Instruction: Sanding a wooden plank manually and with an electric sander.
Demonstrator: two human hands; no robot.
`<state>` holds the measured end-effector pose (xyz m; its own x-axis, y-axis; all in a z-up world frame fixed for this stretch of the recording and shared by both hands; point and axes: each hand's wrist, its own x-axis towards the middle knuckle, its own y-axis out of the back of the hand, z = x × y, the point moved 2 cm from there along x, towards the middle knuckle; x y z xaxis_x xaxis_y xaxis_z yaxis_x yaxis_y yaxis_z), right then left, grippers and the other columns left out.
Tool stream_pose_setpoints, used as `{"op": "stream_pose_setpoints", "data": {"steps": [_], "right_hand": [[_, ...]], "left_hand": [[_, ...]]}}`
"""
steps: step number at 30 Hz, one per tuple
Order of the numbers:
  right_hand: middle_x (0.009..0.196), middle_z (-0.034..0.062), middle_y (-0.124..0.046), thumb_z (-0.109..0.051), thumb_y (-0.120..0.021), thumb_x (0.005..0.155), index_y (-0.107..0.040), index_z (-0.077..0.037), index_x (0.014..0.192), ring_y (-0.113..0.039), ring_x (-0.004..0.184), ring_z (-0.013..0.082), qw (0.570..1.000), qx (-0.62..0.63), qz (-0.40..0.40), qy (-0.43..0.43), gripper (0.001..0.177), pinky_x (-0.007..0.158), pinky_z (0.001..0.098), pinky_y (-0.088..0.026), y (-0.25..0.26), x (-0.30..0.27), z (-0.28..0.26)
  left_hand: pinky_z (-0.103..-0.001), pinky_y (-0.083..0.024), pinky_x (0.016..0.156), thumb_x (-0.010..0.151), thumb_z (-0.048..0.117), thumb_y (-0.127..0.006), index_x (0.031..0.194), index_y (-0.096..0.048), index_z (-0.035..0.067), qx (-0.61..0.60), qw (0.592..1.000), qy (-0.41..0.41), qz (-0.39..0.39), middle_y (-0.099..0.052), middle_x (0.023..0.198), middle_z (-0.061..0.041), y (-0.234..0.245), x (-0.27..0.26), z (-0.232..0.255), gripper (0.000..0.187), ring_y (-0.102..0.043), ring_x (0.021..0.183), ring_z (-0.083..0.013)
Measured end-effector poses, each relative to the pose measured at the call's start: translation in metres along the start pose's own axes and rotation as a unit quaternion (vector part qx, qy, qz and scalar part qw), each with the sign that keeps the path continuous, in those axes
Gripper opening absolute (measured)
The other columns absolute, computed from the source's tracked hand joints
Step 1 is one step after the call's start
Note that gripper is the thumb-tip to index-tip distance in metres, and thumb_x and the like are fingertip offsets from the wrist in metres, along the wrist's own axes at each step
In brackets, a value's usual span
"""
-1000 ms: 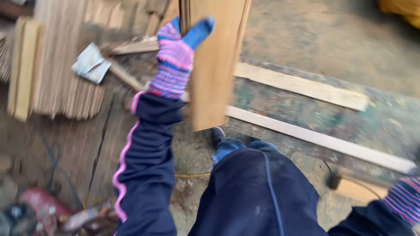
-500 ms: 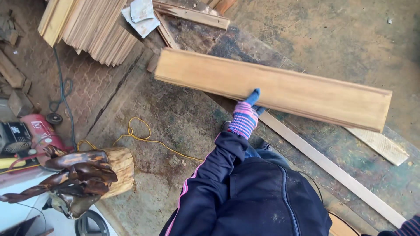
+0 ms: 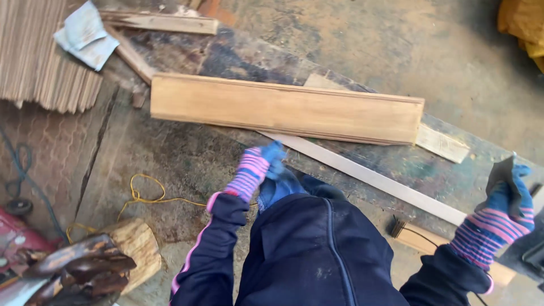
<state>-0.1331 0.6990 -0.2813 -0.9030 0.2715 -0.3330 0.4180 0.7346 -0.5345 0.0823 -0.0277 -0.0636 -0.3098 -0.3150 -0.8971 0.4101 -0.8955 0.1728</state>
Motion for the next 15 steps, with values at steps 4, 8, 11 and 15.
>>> {"op": "stream_pose_setpoints", "data": {"steps": [4,8,11,15], "right_hand": [[0.129,0.0170,-0.072,0.011,-0.059,0.103,-0.072,0.010,0.119,-0.066,0.127,0.0237,0.999,-0.010,0.033,0.039,0.020,0.125,0.0360,-0.050,-0.214,-0.180,-0.019],[0.137,0.0209,-0.067,0.009,-0.059,0.103,-0.068,0.004,0.121,-0.060,0.138,0.0351,0.833,-0.477,-0.133,0.246,0.021,0.128,0.0470,-0.040,-0.355,-0.255,-0.010],[0.126,0.0176,-0.070,0.004,-0.066,0.096,-0.071,-0.003,0.111,-0.064,0.130,0.0400,0.705,-0.628,-0.211,0.254,0.017,0.124,0.0465,-0.043,-0.394,-0.252,0.034],[0.133,0.0183,-0.070,-0.003,-0.066,0.084,-0.073,-0.007,0.117,-0.061,0.132,0.0411,0.611,-0.730,-0.134,0.275,0.035,0.121,0.0498,-0.039,-0.399,-0.256,0.102]], "left_hand": [[-0.048,-0.057,0.085,0.098,0.043,-0.065,0.114,-0.076,0.014,0.375,0.785,-0.411,0.272,-0.075,0.102,-0.013,0.073,-0.022,0.083,0.035,-0.071,0.091,-0.0313],[-0.060,-0.038,0.117,0.102,0.044,-0.071,0.142,-0.065,0.017,0.557,0.562,-0.515,0.329,-0.064,0.139,-0.014,0.101,-0.034,0.154,0.048,-0.056,0.133,-0.0378],[-0.067,-0.017,0.123,0.091,0.057,-0.071,0.154,-0.053,0.014,0.646,0.496,-0.542,0.207,-0.046,0.156,-0.021,0.106,-0.010,0.180,0.078,-0.034,0.150,-0.0432],[-0.071,-0.012,0.123,0.090,0.066,-0.064,0.161,-0.040,0.010,0.666,0.477,-0.567,0.093,-0.041,0.160,-0.021,0.105,0.009,0.182,0.093,-0.030,0.151,-0.0446]]}}
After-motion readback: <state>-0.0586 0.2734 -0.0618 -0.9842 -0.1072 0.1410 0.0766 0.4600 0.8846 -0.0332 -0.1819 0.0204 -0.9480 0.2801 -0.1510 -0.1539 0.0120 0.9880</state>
